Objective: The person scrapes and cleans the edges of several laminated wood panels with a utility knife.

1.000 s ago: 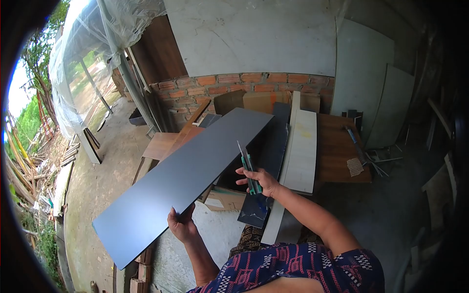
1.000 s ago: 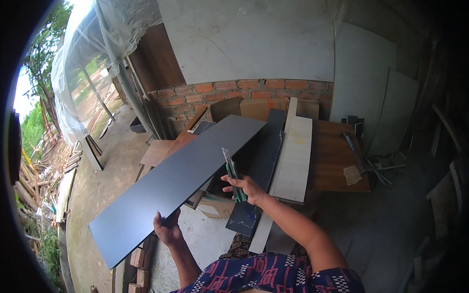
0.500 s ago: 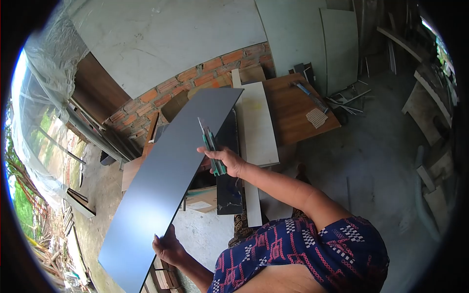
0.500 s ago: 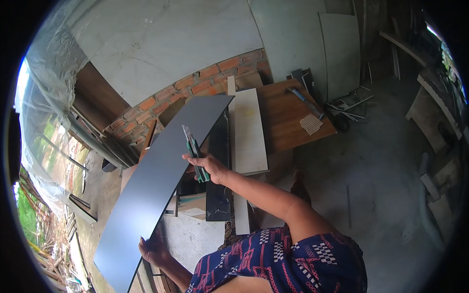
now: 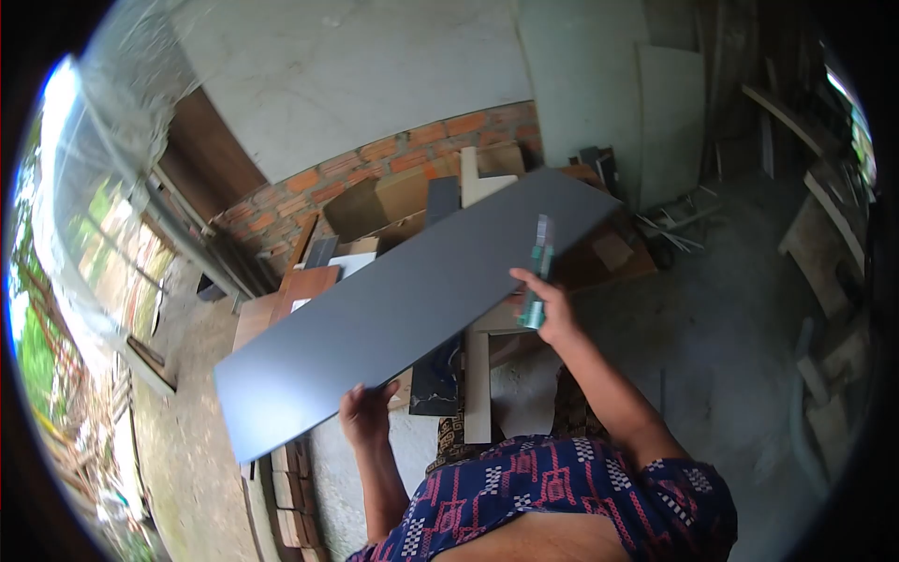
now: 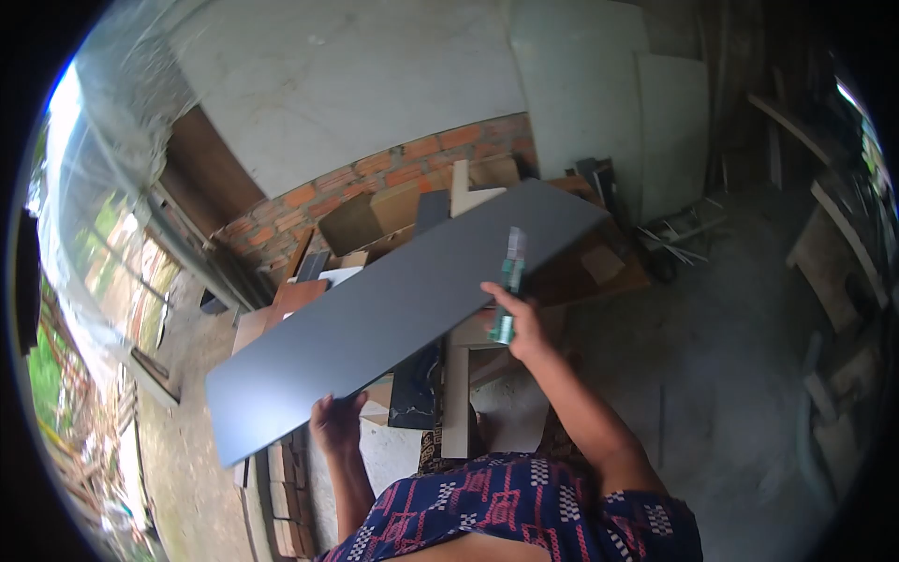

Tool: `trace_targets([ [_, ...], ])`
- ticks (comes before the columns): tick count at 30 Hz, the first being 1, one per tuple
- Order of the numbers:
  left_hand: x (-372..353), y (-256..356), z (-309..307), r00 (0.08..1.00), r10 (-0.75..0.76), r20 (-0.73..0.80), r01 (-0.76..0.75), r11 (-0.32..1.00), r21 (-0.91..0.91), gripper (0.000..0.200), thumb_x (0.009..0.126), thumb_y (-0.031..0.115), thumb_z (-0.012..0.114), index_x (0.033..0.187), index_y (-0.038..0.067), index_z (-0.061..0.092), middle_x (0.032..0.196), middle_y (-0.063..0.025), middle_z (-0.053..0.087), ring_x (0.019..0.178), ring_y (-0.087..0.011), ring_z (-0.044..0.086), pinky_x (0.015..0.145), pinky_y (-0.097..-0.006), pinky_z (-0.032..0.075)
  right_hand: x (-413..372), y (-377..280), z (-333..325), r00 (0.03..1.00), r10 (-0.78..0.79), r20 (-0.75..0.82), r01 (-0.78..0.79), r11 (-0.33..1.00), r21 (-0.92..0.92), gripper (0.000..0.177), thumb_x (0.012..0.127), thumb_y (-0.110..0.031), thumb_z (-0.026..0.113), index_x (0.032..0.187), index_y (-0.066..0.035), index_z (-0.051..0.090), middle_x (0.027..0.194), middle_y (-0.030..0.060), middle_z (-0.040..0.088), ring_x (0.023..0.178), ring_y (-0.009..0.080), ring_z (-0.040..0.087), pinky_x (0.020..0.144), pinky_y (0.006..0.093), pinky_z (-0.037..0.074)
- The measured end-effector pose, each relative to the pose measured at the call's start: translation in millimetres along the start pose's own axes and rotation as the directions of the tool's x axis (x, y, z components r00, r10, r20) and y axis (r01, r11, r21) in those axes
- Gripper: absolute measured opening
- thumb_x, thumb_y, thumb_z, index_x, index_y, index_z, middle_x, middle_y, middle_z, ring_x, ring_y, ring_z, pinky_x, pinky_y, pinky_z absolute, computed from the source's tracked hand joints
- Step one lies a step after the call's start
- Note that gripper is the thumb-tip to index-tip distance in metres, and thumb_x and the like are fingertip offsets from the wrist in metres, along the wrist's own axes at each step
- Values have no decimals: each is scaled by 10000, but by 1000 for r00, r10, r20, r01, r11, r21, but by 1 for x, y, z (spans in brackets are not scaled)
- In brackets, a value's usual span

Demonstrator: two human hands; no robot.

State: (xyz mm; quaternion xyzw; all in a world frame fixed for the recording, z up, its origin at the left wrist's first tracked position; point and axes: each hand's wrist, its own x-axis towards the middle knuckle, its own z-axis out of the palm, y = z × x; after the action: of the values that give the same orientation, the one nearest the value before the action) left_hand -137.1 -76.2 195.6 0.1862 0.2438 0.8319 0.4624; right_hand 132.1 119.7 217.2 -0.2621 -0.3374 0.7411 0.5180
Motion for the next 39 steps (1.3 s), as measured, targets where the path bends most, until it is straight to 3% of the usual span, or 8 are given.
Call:
trace_targets([
  [1,7,-9,0,999,-40,21,41,999,-15,316,791,155,573,1068,3,550,1015,-138,616,933,-310,618,758,-484,552,0,-4,-9,999,-20,-46,20,1000,-3,310,824,-269,631,1045,-52,642,854,46,568,704,197,641,501,273,471],
  [10,55,-70,7,938,-331,106,338,939,-66,385,761,119,618,1105,-6,500,1043,-156,580,940,-318,607,754,-451,558,6,-11,-87,986,-81,-144,78,997,-25,351,879,-329,554,1079,-42,583,860,76,549,731,255,649,499,300,487],
  [13,61,-78,7,915,-397,69,396,918,31,404,762,125,611,1119,-14,482,1033,-183,580,889,-340,622,743,-438,559,8,-9,-96,976,-69,-206,60,997,-48,331,893,-326,523,1055,-46,593,874,103,594,735,264,654,508,305,482],
  [25,89,-55,38,888,-460,-4,460,888,9,364,837,162,530,1147,2,426,1083,-231,524,852,-372,625,687,-435,574,33,-37,-57,973,-137,-185,100,976,-195,360,849,-269,602,1133,-50,569,848,99,609,565,225,626,460,304,469],
  [31,127,-32,87,855,-482,-193,491,871,2,290,918,245,415,1112,30,409,1098,-235,486,875,-387,610,695,-472,565,64,-80,-28,988,-100,-115,54,934,-352,352,816,-268,643,1060,-25,570,769,144,634,536,209,625,447,298,476],
  [35,145,-15,94,834,-551,22,531,813,240,420,929,343,424,1237,63,363,1245,-239,433,890,-383,604,642,-423,559,88,-100,-2,985,-131,-114,57,863,-502,271,782,-220,680,936,-37,553,692,135,626,506,196,623,412,275,465],
  [36,141,-10,99,845,-534,21,503,808,308,474,917,369,464,1257,47,390,1223,-212,489,828,-314,629,622,-363,549,97,-103,0,985,-139,-102,65,848,-527,274,776,-203,684,938,-25,553,690,136,626,498,193,621,409,275,465],
  [39,136,16,86,952,-306,11,233,747,623,423,887,368,529,1096,2,557,901,-95,615,678,-159,599,567,-260,495,113,-113,7,987,-124,-98,40,797,-603,307,774,-200,683,979,-17,546,675,147,631,497,187,619,406,269,467],
])
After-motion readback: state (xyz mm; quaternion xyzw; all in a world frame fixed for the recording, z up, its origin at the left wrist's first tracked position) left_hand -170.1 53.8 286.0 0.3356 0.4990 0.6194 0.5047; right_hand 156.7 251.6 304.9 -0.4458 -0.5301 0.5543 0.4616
